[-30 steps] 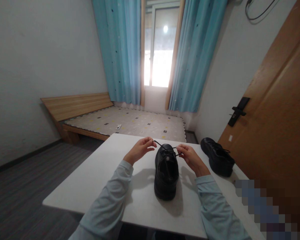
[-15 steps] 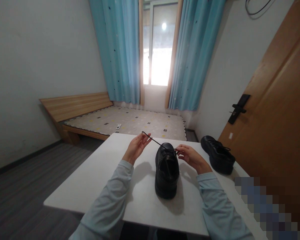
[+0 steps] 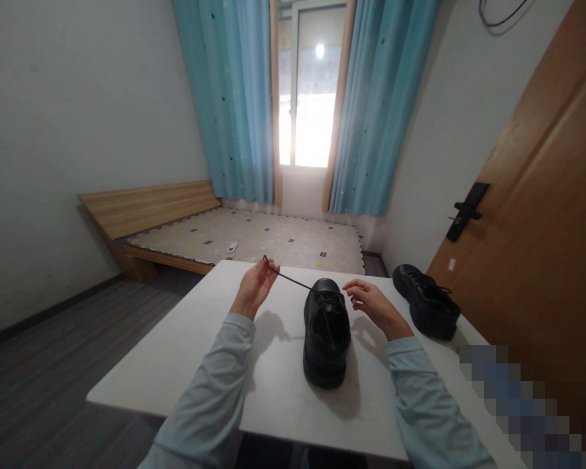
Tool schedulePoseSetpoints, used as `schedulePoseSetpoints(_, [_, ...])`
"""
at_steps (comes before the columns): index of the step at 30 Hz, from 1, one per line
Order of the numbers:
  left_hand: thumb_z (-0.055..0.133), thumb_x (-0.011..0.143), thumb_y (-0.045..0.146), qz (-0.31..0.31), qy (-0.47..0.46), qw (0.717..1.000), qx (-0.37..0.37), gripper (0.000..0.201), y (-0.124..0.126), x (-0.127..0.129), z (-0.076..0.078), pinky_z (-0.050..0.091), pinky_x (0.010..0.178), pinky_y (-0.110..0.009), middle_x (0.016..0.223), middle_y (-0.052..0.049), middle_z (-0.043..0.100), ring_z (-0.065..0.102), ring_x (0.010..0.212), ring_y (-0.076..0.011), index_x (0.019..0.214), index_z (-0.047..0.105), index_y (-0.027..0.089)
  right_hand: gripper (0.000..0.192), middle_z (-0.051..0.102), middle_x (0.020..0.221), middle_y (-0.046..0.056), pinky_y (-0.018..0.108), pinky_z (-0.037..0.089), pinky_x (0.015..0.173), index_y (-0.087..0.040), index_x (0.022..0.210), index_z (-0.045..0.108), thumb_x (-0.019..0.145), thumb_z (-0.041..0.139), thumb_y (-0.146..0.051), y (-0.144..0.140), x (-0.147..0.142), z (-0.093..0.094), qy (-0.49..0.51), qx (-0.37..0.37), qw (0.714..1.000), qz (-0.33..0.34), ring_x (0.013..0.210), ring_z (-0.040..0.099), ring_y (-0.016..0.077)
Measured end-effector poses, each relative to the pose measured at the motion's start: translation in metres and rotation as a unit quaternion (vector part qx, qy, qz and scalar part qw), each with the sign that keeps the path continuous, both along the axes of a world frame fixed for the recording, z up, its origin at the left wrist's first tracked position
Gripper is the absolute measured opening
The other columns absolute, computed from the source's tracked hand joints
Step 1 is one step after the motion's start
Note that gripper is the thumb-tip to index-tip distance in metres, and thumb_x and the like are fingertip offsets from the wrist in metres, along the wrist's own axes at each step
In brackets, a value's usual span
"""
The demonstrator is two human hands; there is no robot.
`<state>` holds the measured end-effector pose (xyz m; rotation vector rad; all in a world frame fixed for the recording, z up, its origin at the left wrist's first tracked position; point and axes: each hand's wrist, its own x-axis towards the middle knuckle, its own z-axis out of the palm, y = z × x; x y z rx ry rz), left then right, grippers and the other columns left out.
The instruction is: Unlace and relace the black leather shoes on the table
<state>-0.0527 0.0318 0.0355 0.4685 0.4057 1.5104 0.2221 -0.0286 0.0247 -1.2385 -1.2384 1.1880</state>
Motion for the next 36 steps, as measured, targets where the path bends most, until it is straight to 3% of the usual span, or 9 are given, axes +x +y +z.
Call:
schedulePoseSetpoints(3, [0.053,0.085,0.011,-0.008,0.007,1.000,0.012,0.013,0.001,-0.002,0.001,0.047,0.054,-0.016,0.070,-0.003,0.062,0.053,0.055,-0.0047,0.073,0.057,0.009,0.018,0.051,0.062,-0.004,0.023,0.035,0.050,-0.018,0.077,0.063,0.064,0.065,-0.030,0.000,-0.005,0.003,0.006,0.057,0.997,-0.053,0.053,0.044,0.0083])
schedulePoseSetpoints(6, [0.063,0.079,0.015,-0.020,0.033,0.998,0.048,0.012,-0.001,-0.001,0.000,0.040,0.047,-0.015,0.070,-0.002,0.060,0.049,0.052,-0.0038,0.072,0.054,0.010,0.019,0.058,0.068,0.000,0.025,0.039,0.054,-0.017,0.073,0.063,0.066,0.066,-0.035,0.000,-0.012,0.004,-0.060,0.133,0.986,-0.075,0.058,0.049,0.0110])
schedulePoseSetpoints(13, [0.071,0.071,0.033,-0.024,0.201,0.973,0.111,0.029,-0.006,0.008,-0.004,0.031,0.046,-0.014,0.067,0.002,0.056,0.041,0.051,-0.0025,0.075,0.049,0.014,0.016,0.062,0.087,0.006,0.029,0.044,0.066,-0.018,0.072,0.068,0.074,0.063,-0.033,-0.007,-0.031,0.006,-0.223,0.232,0.947,-0.023,0.080,0.057,0.0180])
schedulePoseSetpoints(16, [0.068,0.072,0.040,-0.023,0.328,0.933,0.144,0.031,-0.009,0.015,-0.006,0.029,0.046,-0.015,0.064,0.004,0.054,0.039,0.049,-0.0030,0.079,0.052,0.014,0.017,0.061,0.094,0.008,0.031,0.045,0.073,-0.018,0.071,0.071,0.074,0.062,-0.033,-0.009,-0.034,0.007,-0.249,0.231,0.941,-0.016,0.093,0.057,0.0213])
schedulePoseSetpoints(19, [0.066,0.072,0.041,-0.041,0.450,0.873,0.182,0.030,-0.014,0.021,-0.006,0.031,0.047,-0.017,0.063,0.003,0.056,0.043,0.051,-0.0051,0.082,0.057,0.013,0.021,0.060,0.101,0.010,0.035,0.044,0.082,-0.019,0.068,0.072,0.076,0.059,-0.034,-0.008,-0.034,0.008,-0.259,0.222,0.940,-0.001,0.102,0.054,0.0236])
schedulePoseSetpoints(23, [0.067,0.071,0.036,-0.094,0.538,0.804,0.236,0.024,-0.019,0.028,-0.008,0.034,0.049,-0.018,0.063,0.000,0.060,0.047,0.055,-0.0077,0.074,0.062,0.012,0.021,0.061,0.106,0.011,0.039,0.041,0.091,-0.020,0.070,0.074,0.076,0.059,-0.032,-0.004,-0.034,0.006,-0.255,0.201,0.946,0.022,0.105,0.054,0.0246])
schedulePoseSetpoints(27, [0.069,0.070,0.033,-0.093,0.601,0.740,0.288,0.020,-0.018,0.032,-0.015,0.038,0.053,-0.020,0.067,-0.002,0.065,0.051,0.060,-0.0097,0.073,0.068,0.013,0.019,0.062,0.107,0.010,0.040,0.037,0.096,-0.021,0.073,0.075,0.076,0.060,-0.032,-0.001,-0.035,0.002,-0.255,0.197,0.946,0.027,0.105,0.055,0.0242])
schedulePoseSetpoints(32, [0.070,0.071,0.031,-0.066,0.609,0.724,0.316,0.016,-0.017,0.035,-0.021,0.045,0.067,-0.023,0.074,-0.003,0.069,0.059,0.071,-0.0136,0.076,0.072,0.015,0.019,0.063,0.107,0.011,0.040,0.036,0.097,-0.020,0.075,0.076,0.076,0.060,-0.032,0.000,-0.036,0.000,-0.261,0.200,0.944,0.024,0.107,0.055,0.0249])
schedulePoseSetpoints(36, [0.071,0.070,0.034,-0.012,0.631,0.703,0.328,0.018,-0.018,0.037,-0.022,0.046,0.067,-0.023,0.076,-0.004,0.067,0.058,0.071,-0.0136,0.076,0.073,0.017,0.019,0.064,0.106,0.010,0.040,0.036,0.098,-0.020,0.076,0.076,0.076,0.059,-0.029,0.001,-0.038,0.000,-0.264,0.192,0.945,0.019,0.106,0.056,0.0238])
